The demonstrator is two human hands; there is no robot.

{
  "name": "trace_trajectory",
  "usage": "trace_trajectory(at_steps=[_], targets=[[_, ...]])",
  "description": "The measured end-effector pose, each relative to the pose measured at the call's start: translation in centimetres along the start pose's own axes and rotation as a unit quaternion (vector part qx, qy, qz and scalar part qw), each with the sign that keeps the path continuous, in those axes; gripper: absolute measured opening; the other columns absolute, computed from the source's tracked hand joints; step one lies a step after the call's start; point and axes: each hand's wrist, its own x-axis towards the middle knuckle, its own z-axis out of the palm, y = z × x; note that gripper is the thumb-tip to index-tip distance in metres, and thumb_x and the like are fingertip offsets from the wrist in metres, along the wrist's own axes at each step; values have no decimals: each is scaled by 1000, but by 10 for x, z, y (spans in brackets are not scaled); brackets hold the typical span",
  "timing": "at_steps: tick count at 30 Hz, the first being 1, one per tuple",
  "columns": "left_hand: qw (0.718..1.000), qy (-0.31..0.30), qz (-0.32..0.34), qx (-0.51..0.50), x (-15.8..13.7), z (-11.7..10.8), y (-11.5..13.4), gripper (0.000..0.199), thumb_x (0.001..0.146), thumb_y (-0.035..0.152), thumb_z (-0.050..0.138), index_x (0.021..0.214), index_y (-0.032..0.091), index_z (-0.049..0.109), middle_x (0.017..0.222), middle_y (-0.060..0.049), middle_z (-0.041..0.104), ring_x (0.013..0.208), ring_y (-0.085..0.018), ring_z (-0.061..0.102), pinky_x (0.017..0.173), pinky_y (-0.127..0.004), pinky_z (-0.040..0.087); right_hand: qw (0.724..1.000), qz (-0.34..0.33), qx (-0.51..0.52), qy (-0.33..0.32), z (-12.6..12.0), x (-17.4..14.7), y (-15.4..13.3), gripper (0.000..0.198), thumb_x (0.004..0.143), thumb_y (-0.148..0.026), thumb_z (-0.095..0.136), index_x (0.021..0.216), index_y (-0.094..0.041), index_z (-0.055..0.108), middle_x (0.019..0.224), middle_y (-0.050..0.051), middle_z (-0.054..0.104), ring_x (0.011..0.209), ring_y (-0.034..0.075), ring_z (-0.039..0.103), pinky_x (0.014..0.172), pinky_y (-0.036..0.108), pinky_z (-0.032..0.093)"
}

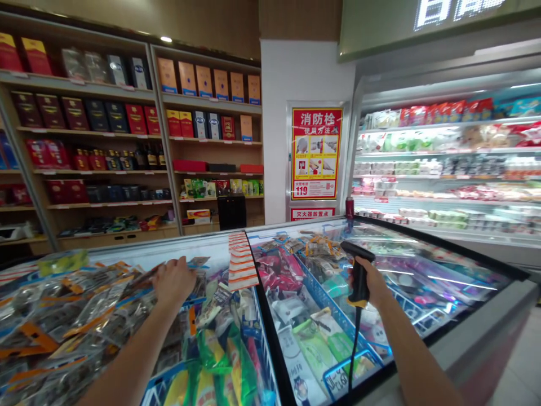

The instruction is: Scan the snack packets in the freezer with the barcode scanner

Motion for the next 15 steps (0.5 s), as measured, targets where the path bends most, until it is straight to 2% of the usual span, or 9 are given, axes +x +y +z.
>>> trace_trajectory(at_steps=[3,6,8,10,12,15], targets=[[997,54,48,-41,-3,2,51,44,73,30,38,113,13,47,111,-14,51,101,-29,45,79,-40,38,999,14,34,9,-13,2,-6,15,67,-31,54,71,-17,53,46,-2,54,35,10,48,32,21,39],[984,36,108,-140,3,16,126,45,75,36,38,114,15,47,114,-11,50,104,-25,45,82,-34,38,998,18,55,-3,-20,5,-16,13,67,-29,53,70,-16,54,48,-1,55,37,10,49,33,21,40],[973,-8,130,-190,15,33,176,48,74,40,39,116,16,46,118,-10,48,107,-24,43,86,-34,36,998,17,59,-18,-26,8,-25,13,68,-29,52,71,-17,54,49,0,55,38,10,49,34,22,41],[966,-70,125,-214,33,56,216,54,74,45,39,119,16,43,122,-12,45,111,-26,40,88,-36,34,998,19,48,-29,-33,14,-35,13,69,-29,52,73,-17,55,51,0,55,39,11,49,35,23,41],[961,-123,111,-220,53,81,245,62,72,53,38,123,18,39,128,-13,37,115,-31,35,88,-42,33,999,15,33,-40,-42,20,-44,15,68,-29,52,76,-17,56,53,1,55,39,11,49,36,24,42],[960,-179,74,-203,83,116,272,74,66,65,35,128,24,31,137,-13,22,121,-38,23,88,-54,27,998,27,27,-58,-52,30,-52,17,69,-30,51,78,-18,57,55,1,55,40,11,48,37,24,41]])
